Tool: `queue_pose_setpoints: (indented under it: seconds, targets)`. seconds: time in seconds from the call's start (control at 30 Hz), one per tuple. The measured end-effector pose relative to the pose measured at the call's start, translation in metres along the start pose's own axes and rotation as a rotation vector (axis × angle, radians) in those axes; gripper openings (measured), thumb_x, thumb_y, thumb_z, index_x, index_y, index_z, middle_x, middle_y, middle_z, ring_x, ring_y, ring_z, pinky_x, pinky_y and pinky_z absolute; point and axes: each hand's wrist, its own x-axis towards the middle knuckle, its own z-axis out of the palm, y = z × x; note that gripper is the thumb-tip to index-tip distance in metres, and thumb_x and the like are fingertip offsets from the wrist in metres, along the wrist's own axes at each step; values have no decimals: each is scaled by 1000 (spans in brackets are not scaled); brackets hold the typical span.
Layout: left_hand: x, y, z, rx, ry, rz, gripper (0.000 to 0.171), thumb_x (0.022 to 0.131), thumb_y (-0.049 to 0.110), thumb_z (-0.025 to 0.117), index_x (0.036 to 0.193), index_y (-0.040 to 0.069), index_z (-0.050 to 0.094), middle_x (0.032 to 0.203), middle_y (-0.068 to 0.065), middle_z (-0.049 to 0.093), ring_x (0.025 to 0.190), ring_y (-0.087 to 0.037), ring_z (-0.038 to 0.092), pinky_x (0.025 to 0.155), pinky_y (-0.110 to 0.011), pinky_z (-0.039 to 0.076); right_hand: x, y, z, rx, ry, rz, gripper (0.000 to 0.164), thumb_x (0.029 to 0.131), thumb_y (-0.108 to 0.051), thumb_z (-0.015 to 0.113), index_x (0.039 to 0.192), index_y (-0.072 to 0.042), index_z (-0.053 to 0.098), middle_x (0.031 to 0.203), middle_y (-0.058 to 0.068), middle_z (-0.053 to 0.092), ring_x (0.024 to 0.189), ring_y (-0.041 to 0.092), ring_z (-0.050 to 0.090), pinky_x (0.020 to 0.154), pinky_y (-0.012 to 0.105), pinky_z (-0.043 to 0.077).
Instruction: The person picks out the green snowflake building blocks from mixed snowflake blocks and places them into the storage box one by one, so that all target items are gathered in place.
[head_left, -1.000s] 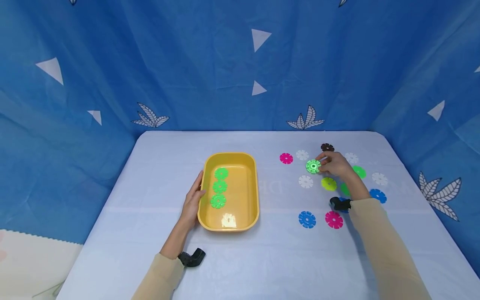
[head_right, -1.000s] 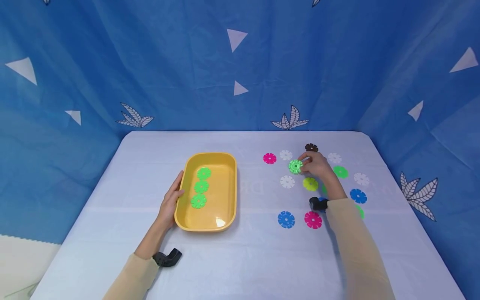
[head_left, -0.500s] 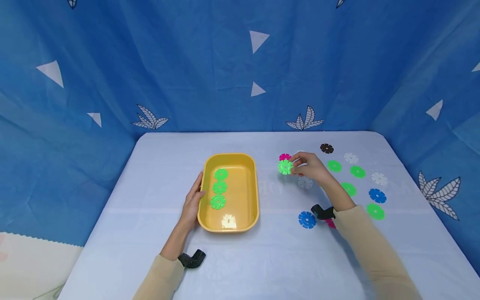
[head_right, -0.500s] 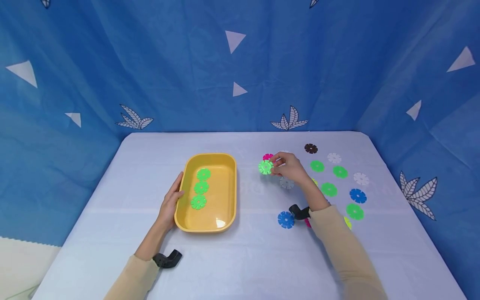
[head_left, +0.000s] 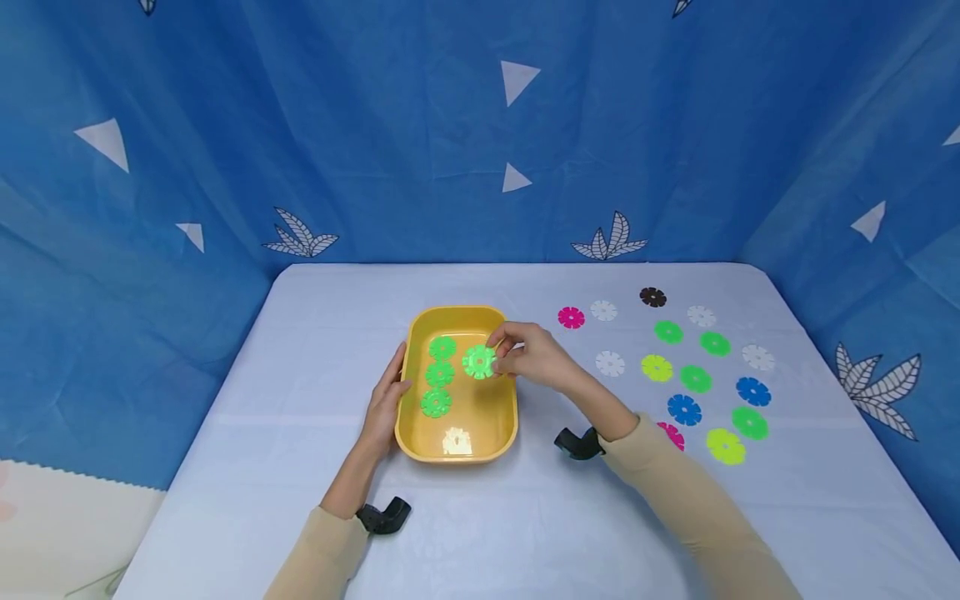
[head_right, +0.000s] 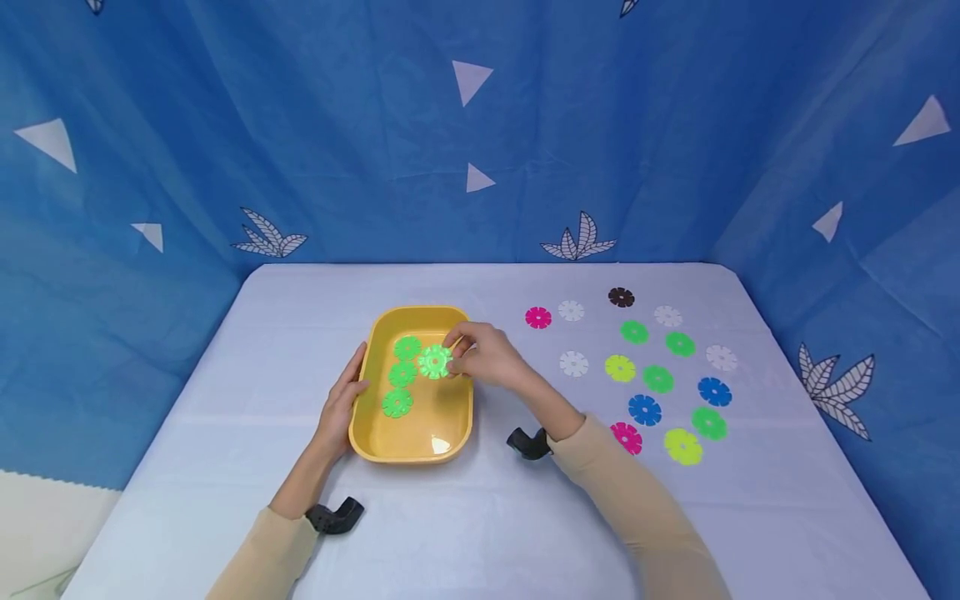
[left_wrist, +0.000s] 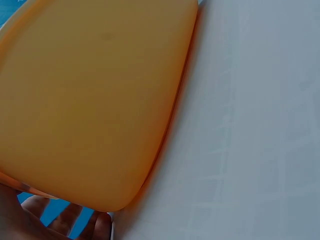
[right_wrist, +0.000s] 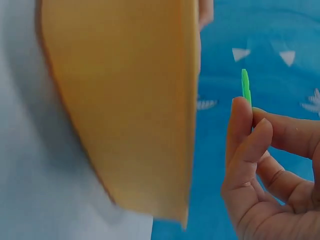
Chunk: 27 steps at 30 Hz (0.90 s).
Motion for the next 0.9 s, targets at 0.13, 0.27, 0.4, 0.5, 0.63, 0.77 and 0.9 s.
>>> queue_pose_setpoints:
  seconds: [0.13, 0.27, 0.4, 0.5, 0.63, 0.77, 0.9]
  targets:
    - [1, 1, 1, -13, -5, -4, 61, 102, 10, 31, 158, 28, 17, 164, 11, 11, 152, -10, 7, 123, -33, 10, 2, -5, 28, -42, -94, -48, 22, 82, 0, 72, 102, -5, 65, 85, 9, 57, 76, 37, 67, 69, 34, 58]
    - [1, 1, 1, -16, -11, -5, 61, 102, 11, 32, 158, 29, 17, 164, 10, 11, 151, -11, 8, 117, -17, 20, 4, -6, 52, -124, -203, -81, 19, 81, 1, 72, 98, -6, 65, 79, 5, 61, 71, 30, 70, 62, 27, 55]
    - [1, 0, 0, -22, -14, 0, 61, 102, 11, 32, 158, 29, 17, 164, 8, 12, 151, -14, 11, 105, -5, 27, 6, -2, 70, -214, -277, -63, 18, 80, 2, 71, 94, -8, 66, 70, 2, 65, 63, 21, 68, 57, 24, 50]
    - [0, -1, -1, -26, -17, -2, 61, 102, 11, 32, 158, 29, 17, 164, 8, 12, 151, -13, 11, 104, -4, 28, 8, 2, 79, -225, -309, -30, 17, 80, 4, 70, 92, -8, 65, 65, 1, 65, 57, 16, 64, 53, 22, 45]
    - [0, 0, -1, -16, -18, -9, 61, 102, 11, 32, 158, 31, 17, 164, 10, 12, 151, -11, 9, 108, -7, 24, 9, 8, 87, -199, -340, -3, 15, 81, 5, 70, 90, -5, 65, 63, 3, 65, 54, 14, 64, 51, 22, 47]
    - [0, -1, -1, -7, -17, -13, 61, 102, 11, 31, 158, 31, 16, 164, 10, 11, 151, -10, 7, 109, -6, 23, 9, 11, 91, -180, -336, 11, 14, 80, 6, 70, 89, -4, 64, 62, 4, 64, 53, 14, 64, 50, 21, 48]
    - [1, -1, -2, -5, -16, -12, 61, 102, 11, 32, 158, 30, 16, 164, 9, 11, 152, -12, 7, 104, -3, 25, 9, 10, 92, -161, -326, 34, 14, 80, 7, 71, 88, -2, 64, 63, 7, 63, 54, 16, 66, 49, 22, 48]
